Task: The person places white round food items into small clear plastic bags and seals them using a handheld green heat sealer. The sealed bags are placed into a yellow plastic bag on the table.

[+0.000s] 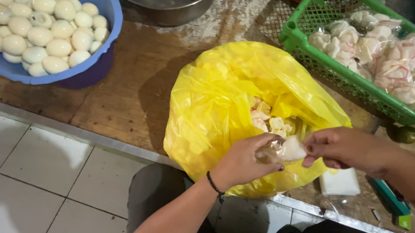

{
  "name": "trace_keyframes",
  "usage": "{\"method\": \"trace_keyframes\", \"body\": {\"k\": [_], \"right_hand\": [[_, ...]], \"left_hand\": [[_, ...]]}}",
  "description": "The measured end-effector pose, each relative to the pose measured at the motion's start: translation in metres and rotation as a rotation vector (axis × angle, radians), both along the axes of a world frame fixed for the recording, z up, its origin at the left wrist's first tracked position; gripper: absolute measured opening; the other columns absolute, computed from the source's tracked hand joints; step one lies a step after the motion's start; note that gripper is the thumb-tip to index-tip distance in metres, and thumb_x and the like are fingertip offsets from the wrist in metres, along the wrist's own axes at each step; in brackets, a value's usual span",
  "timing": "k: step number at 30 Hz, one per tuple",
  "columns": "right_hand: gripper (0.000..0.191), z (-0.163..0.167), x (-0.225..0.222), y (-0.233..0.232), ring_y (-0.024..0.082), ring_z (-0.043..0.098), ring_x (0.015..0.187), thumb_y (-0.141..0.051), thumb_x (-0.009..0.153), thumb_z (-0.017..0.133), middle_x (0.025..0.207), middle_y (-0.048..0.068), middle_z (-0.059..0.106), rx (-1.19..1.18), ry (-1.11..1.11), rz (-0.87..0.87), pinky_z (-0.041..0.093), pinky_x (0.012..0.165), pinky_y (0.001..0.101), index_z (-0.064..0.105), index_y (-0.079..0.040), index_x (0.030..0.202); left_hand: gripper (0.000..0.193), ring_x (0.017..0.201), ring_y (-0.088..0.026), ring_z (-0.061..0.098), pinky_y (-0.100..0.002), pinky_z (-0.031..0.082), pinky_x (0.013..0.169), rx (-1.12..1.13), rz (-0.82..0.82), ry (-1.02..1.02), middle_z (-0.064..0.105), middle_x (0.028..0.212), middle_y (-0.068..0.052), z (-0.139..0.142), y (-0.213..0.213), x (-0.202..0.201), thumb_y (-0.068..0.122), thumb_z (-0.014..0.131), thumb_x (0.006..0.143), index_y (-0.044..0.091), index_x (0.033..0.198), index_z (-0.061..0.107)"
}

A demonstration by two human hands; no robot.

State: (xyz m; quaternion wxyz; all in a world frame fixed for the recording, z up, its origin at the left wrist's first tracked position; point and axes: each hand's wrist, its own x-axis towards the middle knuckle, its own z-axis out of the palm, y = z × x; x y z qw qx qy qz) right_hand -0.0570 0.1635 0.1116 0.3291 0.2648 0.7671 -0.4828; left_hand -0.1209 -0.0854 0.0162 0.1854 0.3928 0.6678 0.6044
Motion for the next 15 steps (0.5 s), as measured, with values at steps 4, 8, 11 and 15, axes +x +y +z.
{"method": "trace_keyframes", "body": {"k": [4, 8, 11, 15], "right_hand": [[0.031, 0.001, -0.004, -0.011, 0.005, 0.049, 0.063, -0.029, 0.087, 0.070, 0.092, -0.004, 0.082, 0.084, 0.057, 0.011, 0.041, 0.058, 0.0247, 0.074, -0.015, 0.114], [0.030, 0.008, -0.003, -0.032, 0.012, 0.065, 0.060, -0.038, 0.087, 0.078, 0.071, 0.008, 0.076, 0.444, 0.232, 0.153, 0.051, 0.061, 0.0285, 0.084, -0.014, 0.104], [0.031, 0.016, 0.002, -0.041, 0.013, 0.066, 0.063, -0.038, 0.086, 0.079, 0.071, 0.007, 0.077, 0.553, 0.324, 0.170, 0.053, 0.064, 0.0304, 0.082, -0.012, 0.102], [0.030, 0.024, 0.003, -0.041, 0.011, 0.073, 0.075, -0.031, 0.086, 0.072, 0.084, 0.004, 0.083, 0.377, 0.498, 0.195, 0.057, 0.071, 0.0298, 0.082, -0.009, 0.105]], "left_hand": [[0.063, 0.099, -0.027, 0.074, -0.035, 0.058, 0.087, -0.034, 0.021, 0.000, 0.074, 0.112, -0.015, -0.002, 0.001, -0.004, 0.032, 0.084, 0.078, 0.007, 0.132, 0.063], [0.064, 0.102, -0.026, 0.074, -0.035, 0.058, 0.090, -0.024, 0.012, -0.013, 0.073, 0.113, -0.017, -0.006, 0.002, -0.004, 0.032, 0.084, 0.079, 0.004, 0.132, 0.062], [0.064, 0.105, -0.027, 0.074, -0.035, 0.058, 0.091, 0.012, 0.015, 0.000, 0.073, 0.116, -0.017, -0.007, 0.003, -0.003, 0.030, 0.083, 0.081, 0.004, 0.134, 0.061], [0.068, 0.109, -0.027, 0.076, -0.035, 0.060, 0.092, 0.116, -0.101, -0.309, 0.074, 0.119, -0.016, -0.002, 0.003, 0.001, 0.029, 0.075, 0.087, 0.005, 0.145, 0.050]]}}
